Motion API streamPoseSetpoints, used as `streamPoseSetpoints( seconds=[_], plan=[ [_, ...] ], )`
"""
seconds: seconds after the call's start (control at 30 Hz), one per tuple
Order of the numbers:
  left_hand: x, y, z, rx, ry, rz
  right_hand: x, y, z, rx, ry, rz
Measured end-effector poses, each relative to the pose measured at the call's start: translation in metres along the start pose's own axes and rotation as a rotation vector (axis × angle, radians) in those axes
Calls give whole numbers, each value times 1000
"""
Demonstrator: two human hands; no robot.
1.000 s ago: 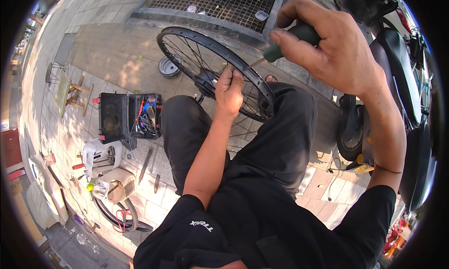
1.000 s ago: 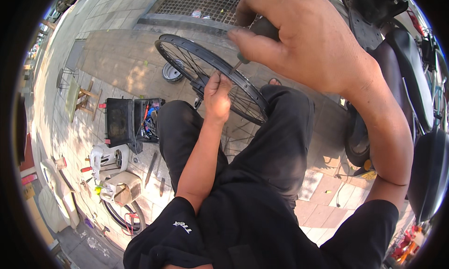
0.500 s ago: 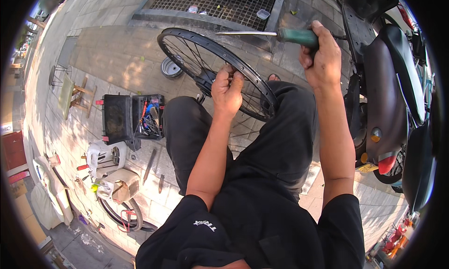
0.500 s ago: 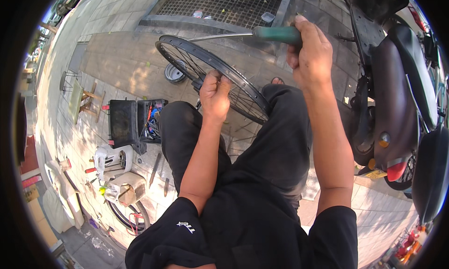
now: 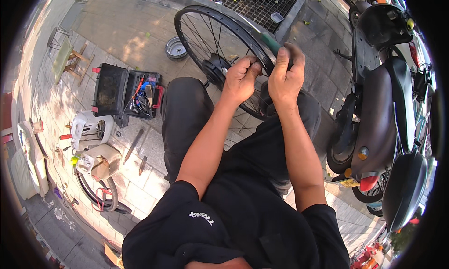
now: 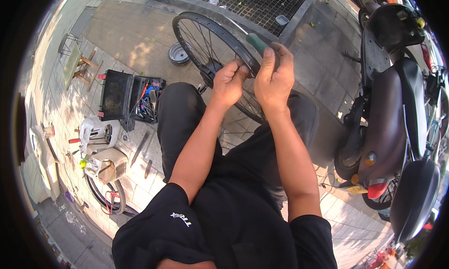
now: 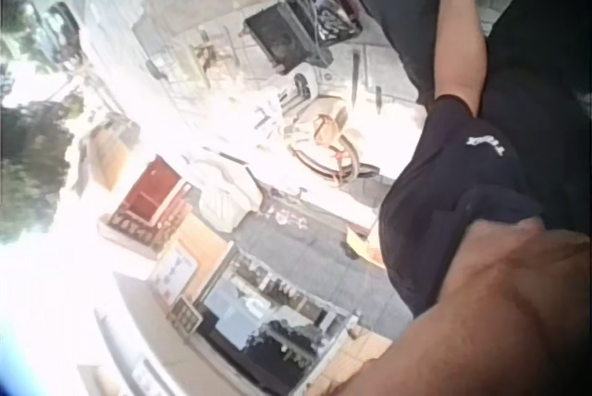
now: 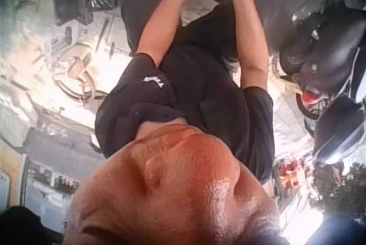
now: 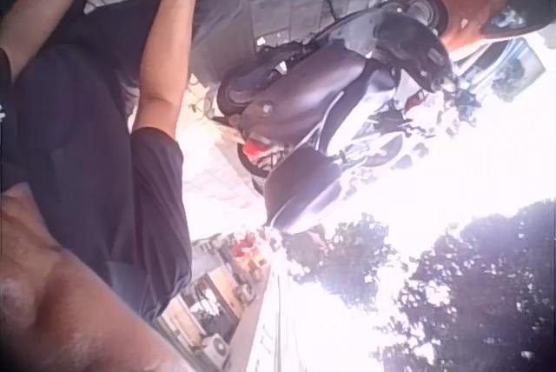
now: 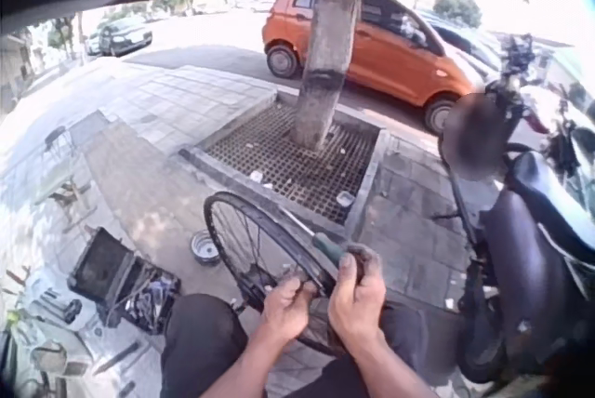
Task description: The person removes spokes from a bicycle wheel using a screwdriver and a hammer. They then insert new spokes into the hub and rim, securing them in place.
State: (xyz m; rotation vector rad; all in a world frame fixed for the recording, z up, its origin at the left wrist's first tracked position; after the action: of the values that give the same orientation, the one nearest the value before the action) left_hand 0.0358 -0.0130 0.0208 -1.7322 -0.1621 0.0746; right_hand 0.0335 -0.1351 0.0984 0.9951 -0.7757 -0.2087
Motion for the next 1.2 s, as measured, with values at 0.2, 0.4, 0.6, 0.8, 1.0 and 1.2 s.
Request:
streamPoseSetpoints(
  seconds=[0.2,0.4,0.6,0.8,1.0,1.2],
  plan=[
    [-9,-12,-1,-158,-152,34,8,-9,-4,-44,24,55],
    [-2,-2,8,235,-335,-621,4,9,-7,15,62,-48],
    [-7,-3,6,139,-309,-585,6,4,-6,-70,81,142],
    [-5,7,-2,-288,-170,-156,9,-7,-9,-33,78,111],
    [-4,10,-2,-265,-169,-118,2,-5,-8,-29,96,45],
    [-8,-17,8,-77,-167,-251,-5,11,-4,29,123,-12]
  ],
)
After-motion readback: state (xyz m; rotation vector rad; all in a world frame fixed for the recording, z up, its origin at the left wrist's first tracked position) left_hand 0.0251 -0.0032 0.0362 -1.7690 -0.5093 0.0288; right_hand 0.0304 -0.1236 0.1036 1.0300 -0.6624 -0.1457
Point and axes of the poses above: each hand's wrist, its own x-axis towards the middle knuckle, its own z-axis out of the back of the hand, y = z × x, the point moved 3 cm from there along x, towards the middle knuckle, and after that the axes turned 11 degrees about -y, right-handed, at the moved point
